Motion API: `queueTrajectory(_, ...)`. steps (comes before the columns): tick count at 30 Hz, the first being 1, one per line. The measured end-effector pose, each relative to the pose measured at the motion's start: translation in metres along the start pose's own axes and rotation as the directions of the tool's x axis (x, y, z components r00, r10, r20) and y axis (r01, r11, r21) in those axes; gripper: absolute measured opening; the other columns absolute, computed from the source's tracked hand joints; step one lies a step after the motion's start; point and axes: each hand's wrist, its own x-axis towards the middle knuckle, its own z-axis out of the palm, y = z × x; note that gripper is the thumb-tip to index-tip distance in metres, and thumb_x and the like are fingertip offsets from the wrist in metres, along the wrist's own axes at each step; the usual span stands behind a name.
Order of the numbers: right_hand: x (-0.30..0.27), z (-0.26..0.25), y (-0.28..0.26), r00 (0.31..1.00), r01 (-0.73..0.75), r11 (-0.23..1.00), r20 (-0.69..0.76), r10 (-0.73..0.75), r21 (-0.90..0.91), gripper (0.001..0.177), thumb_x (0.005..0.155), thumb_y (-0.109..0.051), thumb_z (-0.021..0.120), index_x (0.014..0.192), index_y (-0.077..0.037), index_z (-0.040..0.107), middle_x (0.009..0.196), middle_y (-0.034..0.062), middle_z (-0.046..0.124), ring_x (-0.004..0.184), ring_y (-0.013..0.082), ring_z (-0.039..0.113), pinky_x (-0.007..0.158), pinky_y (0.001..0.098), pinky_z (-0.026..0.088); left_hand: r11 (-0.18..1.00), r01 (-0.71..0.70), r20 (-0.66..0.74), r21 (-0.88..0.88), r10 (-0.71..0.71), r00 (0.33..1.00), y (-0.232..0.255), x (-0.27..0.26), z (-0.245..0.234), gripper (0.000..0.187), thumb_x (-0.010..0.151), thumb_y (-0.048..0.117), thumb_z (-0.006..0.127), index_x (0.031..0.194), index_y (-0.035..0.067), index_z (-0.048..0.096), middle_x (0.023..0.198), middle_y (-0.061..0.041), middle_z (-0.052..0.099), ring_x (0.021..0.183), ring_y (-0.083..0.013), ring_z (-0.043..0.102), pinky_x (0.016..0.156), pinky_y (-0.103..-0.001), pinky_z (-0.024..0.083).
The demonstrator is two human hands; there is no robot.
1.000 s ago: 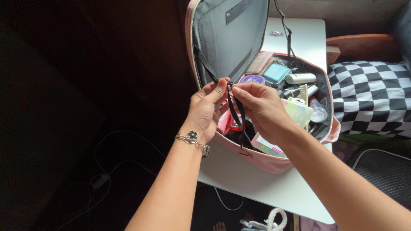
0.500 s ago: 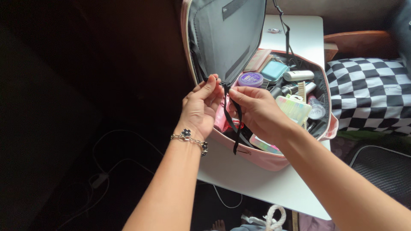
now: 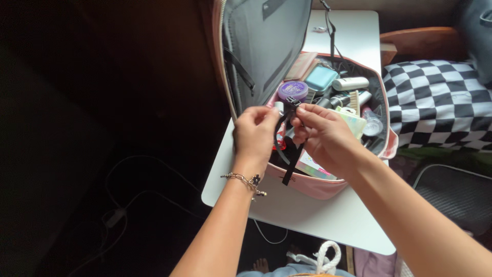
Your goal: The person organizes items inside a pink toiletry bag, attaches a strap to the bag's interior, then closes and zips the bag. They then place two additional toiletry bags on the table next to the pink bag.
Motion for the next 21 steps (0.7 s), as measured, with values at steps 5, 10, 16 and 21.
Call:
queueTrajectory(5,-0.009,-0.011,-0.009,0.999,-0.016,0.999,0.047,0.014,0.045,0.010,0.101,-0.015,0.062,0.101,-0.005,0.064,0.076,-0.0008,0.056,0.061,0.0064,0.046,0.059,0.0243,0.040,0.965,-0.034,0.396,-0.260,0.138,0.908,0.005,0.016,0.015,0.037,0.091,0.027,0.072,0.121,0.005,0.070,0.108,-0.003,0.076,0.102,-0.0110,0.067,0.092,-0.027,0.050)
queueTrajectory(10,-0.017,-0.014,-0.025,0.999,-0.035,0.999,-0.012,0.035,0.031,0.012,0.099,-0.017,0.064,0.101,-0.005,0.066,0.074,-0.0023,0.054,0.060,0.0062,0.044,0.058,0.0240,0.038,0.960,-0.032,0.588,-0.276,0.195,0.785,0.002,0.033,0.019,0.040,0.096,0.026,0.073,0.126,-0.001,0.069,0.117,-0.011,0.075,0.113,-0.0153,0.066,0.103,-0.031,0.048)
queueTrajectory(16,-0.018,-0.028,-0.035,0.998,-0.033,0.998,-0.045,0.035,0.047,0.015,0.099,-0.018,0.065,0.089,-0.009,0.058,0.073,-0.0006,0.054,0.059,0.0067,0.043,0.058,0.0249,0.038,0.942,-0.080,0.398,-0.325,0.213,0.892,0.010,0.059,0.023,0.068,0.095,0.022,0.065,0.156,0.015,0.035,0.141,-0.018,0.059,0.131,-0.0240,0.056,0.109,-0.036,0.044)
queueTrajectory(21,-0.015,-0.042,-0.040,0.999,-0.029,0.998,-0.027,0.031,0.047,0.015,0.099,-0.017,0.065,0.089,-0.009,0.057,0.074,-0.0010,0.054,0.059,0.0064,0.043,0.059,0.0247,0.039,0.975,-0.135,0.267,-0.179,0.180,0.947,0.013,0.070,0.015,0.079,0.096,0.026,0.064,0.163,0.025,0.022,0.166,-0.021,0.025,0.149,-0.0281,0.035,0.117,-0.039,0.036)
